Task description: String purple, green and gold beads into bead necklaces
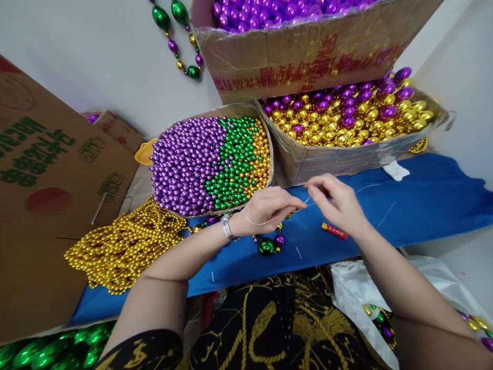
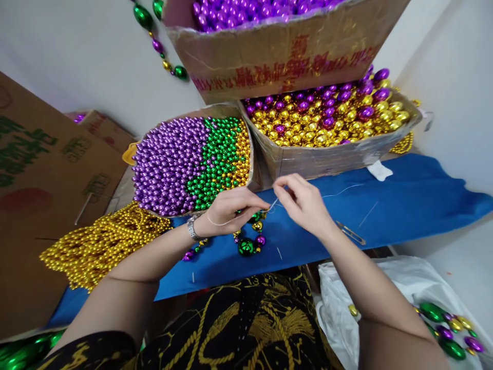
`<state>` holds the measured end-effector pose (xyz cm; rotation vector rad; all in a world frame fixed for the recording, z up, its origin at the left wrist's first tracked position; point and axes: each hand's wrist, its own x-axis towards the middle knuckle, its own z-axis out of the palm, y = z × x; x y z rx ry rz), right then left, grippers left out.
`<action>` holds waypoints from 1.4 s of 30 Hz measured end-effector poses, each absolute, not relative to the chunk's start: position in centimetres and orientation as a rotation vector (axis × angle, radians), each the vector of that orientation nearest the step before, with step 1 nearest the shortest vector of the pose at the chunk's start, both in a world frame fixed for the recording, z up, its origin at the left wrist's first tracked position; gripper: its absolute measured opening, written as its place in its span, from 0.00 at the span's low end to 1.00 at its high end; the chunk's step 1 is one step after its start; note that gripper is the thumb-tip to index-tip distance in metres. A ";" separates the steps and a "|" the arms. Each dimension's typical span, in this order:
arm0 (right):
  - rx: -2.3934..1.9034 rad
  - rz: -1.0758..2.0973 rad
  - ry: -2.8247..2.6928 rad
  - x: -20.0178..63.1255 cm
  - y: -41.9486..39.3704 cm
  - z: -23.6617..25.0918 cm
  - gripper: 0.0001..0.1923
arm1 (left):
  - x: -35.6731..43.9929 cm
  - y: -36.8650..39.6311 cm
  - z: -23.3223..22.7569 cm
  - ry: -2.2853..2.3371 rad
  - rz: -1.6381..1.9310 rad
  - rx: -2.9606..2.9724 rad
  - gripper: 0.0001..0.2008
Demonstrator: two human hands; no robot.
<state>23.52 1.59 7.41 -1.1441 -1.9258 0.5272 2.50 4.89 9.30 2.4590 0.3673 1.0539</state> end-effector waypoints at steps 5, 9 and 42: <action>-0.772 1.759 -1.754 22.8 4.2 5.3 0.23 | 2.2 5.9 8.4 0.147 1.236 2.814 0.14; -0.616 1.976 -1.587 22.1 4.1 4.1 0.25 | 1.9 5.9 7.6 0.142 1.270 2.865 0.12; -0.656 1.400 -1.084 21.2 3.0 9.7 0.20 | 0.9 3.6 9.7 0.526 1.265 1.409 0.16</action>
